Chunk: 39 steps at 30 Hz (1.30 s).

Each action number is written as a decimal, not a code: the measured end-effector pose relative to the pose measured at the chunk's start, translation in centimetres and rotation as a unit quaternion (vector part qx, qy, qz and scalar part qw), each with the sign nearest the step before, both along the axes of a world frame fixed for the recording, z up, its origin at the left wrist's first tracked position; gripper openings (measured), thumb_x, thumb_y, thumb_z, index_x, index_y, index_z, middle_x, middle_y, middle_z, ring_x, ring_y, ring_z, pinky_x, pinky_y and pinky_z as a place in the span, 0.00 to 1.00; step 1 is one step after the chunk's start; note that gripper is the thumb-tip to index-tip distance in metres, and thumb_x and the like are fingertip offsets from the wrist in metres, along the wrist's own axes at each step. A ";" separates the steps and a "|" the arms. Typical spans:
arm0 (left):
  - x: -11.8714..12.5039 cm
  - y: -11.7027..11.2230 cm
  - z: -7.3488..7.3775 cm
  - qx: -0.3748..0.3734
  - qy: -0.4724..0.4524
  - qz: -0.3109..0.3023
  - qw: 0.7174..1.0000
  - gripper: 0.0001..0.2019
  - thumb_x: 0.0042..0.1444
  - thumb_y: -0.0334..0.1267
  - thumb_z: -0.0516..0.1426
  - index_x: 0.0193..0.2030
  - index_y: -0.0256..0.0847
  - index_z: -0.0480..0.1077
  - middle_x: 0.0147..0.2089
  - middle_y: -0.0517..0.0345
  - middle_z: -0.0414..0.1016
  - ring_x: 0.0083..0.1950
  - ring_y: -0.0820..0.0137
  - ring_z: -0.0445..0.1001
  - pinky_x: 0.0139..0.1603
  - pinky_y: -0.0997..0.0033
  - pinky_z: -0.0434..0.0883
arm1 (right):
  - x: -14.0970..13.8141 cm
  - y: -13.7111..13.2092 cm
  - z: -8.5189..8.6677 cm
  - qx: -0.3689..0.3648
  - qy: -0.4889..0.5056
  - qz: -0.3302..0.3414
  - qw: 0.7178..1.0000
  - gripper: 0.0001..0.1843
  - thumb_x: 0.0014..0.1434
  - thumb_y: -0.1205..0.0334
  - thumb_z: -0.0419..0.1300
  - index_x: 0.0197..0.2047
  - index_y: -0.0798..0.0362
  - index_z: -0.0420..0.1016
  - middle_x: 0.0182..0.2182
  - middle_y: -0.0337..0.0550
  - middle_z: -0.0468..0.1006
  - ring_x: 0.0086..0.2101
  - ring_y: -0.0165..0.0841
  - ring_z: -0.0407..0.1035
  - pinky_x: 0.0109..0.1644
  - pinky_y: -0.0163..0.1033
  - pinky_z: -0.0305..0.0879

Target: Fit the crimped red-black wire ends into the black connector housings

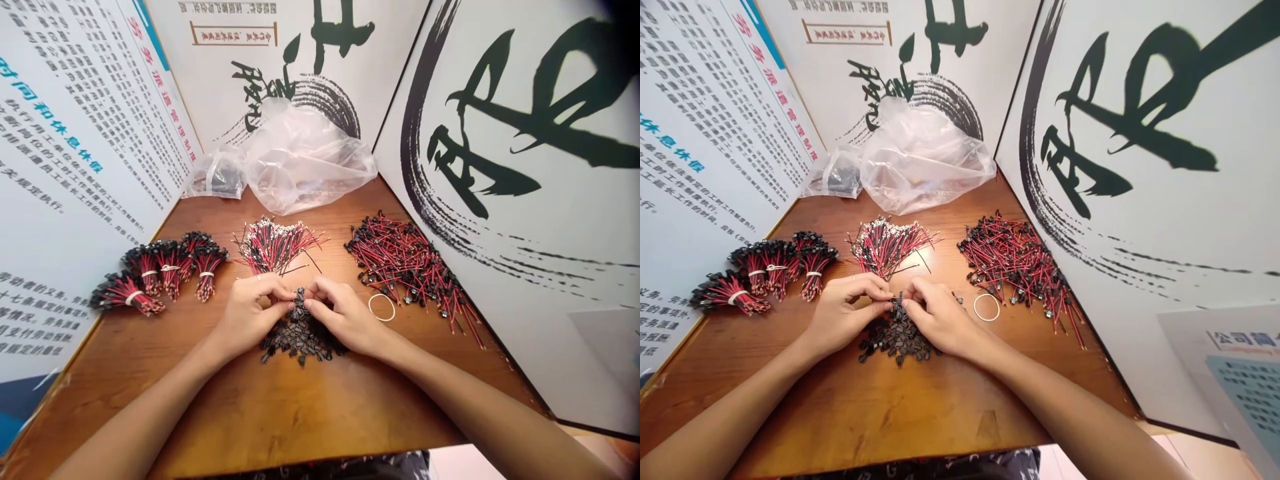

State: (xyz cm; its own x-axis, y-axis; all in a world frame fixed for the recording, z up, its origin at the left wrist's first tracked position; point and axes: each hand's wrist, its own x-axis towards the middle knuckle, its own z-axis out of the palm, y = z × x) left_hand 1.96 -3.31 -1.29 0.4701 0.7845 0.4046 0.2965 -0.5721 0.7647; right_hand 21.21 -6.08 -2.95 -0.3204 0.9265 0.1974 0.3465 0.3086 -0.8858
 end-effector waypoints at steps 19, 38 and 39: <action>0.0 -0.1 0.9 -0.011 -0.012 -0.007 1.000 0.04 0.51 0.27 0.63 0.29 0.38 0.78 0.30 0.55 0.80 0.32 0.68 0.78 0.36 0.71 0.73 | -0.3 -0.1 0.5 -0.090 0.098 0.009 0.991 0.05 0.58 0.63 0.54 0.30 0.53 0.65 0.23 0.34 0.63 0.24 0.27 0.56 0.28 0.33 0.52; -1.1 1.1 0.5 -0.126 -0.141 0.066 0.980 0.03 0.45 0.28 0.67 0.27 0.38 0.77 0.32 0.54 0.79 0.34 0.68 0.77 0.34 0.72 0.74 | 2.0 2.3 0.4 -0.061 0.148 -0.080 0.984 0.18 0.64 0.52 0.53 0.27 0.54 0.71 0.22 0.38 0.69 0.25 0.29 0.63 0.30 0.35 0.59; -1.5 1.4 0.4 -0.144 -0.168 0.091 0.971 0.05 0.44 0.28 0.68 0.28 0.38 0.77 0.33 0.54 0.79 0.34 0.68 0.77 0.33 0.72 0.74 | 2.5 2.6 0.5 -0.053 0.171 -0.109 0.978 0.20 0.65 0.51 0.52 0.25 0.54 0.70 0.19 0.37 0.66 0.23 0.29 0.62 0.29 0.36 0.59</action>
State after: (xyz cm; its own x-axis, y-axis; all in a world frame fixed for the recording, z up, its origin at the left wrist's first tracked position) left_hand 0.47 -1.93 -0.91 0.1934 0.9453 0.2625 0.0792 -0.2817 0.9562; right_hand 23.70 -3.46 -2.42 -0.0444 0.9865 0.1579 0.0709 0.1607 -0.9844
